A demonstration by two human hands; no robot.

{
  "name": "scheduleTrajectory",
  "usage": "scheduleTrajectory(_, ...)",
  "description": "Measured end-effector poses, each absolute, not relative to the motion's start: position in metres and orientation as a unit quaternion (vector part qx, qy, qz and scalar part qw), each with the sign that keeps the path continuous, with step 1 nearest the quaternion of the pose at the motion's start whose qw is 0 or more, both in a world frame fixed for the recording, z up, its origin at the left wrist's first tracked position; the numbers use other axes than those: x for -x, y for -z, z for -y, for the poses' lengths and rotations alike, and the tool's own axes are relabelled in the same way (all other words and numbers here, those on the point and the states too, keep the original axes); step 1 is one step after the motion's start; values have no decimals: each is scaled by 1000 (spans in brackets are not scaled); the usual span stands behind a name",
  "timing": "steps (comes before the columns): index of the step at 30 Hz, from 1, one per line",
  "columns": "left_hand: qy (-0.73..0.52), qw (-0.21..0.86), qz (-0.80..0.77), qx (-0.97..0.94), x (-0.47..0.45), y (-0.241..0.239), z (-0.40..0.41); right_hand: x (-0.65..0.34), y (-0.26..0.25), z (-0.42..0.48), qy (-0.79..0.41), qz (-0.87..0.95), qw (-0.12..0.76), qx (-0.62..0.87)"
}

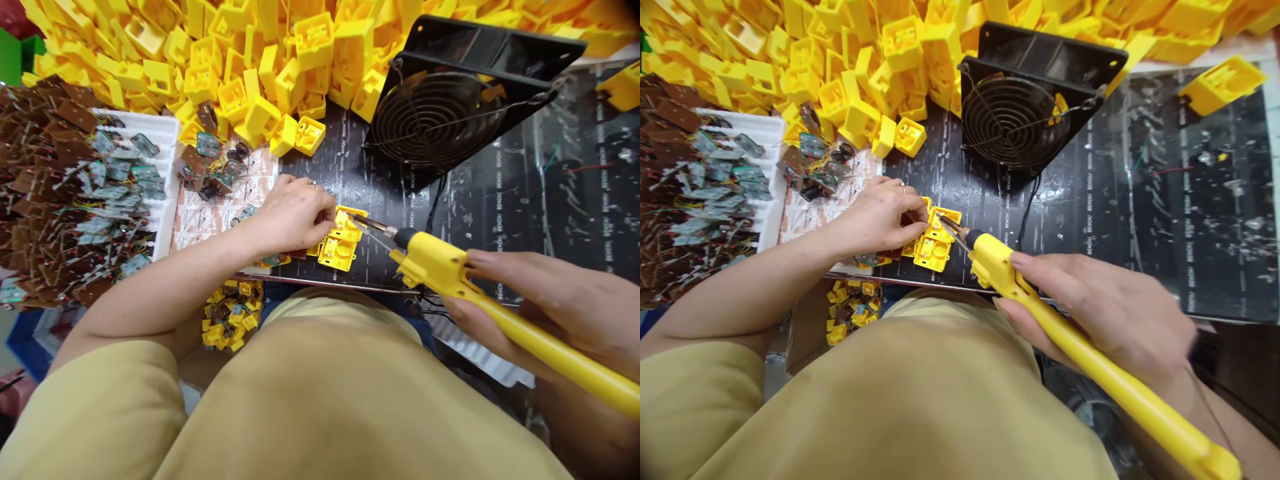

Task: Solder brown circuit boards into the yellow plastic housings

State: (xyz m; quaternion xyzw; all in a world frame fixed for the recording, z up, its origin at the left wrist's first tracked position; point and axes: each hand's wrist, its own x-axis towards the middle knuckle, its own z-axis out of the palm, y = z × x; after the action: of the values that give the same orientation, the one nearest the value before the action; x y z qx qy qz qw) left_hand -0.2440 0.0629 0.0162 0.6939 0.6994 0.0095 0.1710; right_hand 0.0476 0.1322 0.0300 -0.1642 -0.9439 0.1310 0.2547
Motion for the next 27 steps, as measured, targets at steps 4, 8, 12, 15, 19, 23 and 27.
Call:
scheduleTrajectory(4,1,157,-694,-703,240,-17,-65,-42,-22,-136,-178,939,280,93)
scheduleTrajectory(8,16,159,-692,-704,239,-20,-69,-45,-25,-135,-194,942,263,72)
scheduleTrajectory(12,5,171,-691,-703,243,-24,-70,-48,-27,-138,-214,944,238,82)
scheduleTrajectory(15,-20,191,-706,-682,246,-22,-69,-48,-24,-139,-205,944,242,87)
scheduleTrajectory(19,-25,187,-708,-680,246,-17,-65,-47,-20,-138,-146,947,267,101)
scheduleTrajectory(23,-26,177,-700,-691,243,-14,-63,-49,-20,-136,-184,943,257,101)
scheduleTrajectory(27,-27,155,-696,-700,240,-14,-63,-48,-20,-136,-192,941,268,71)
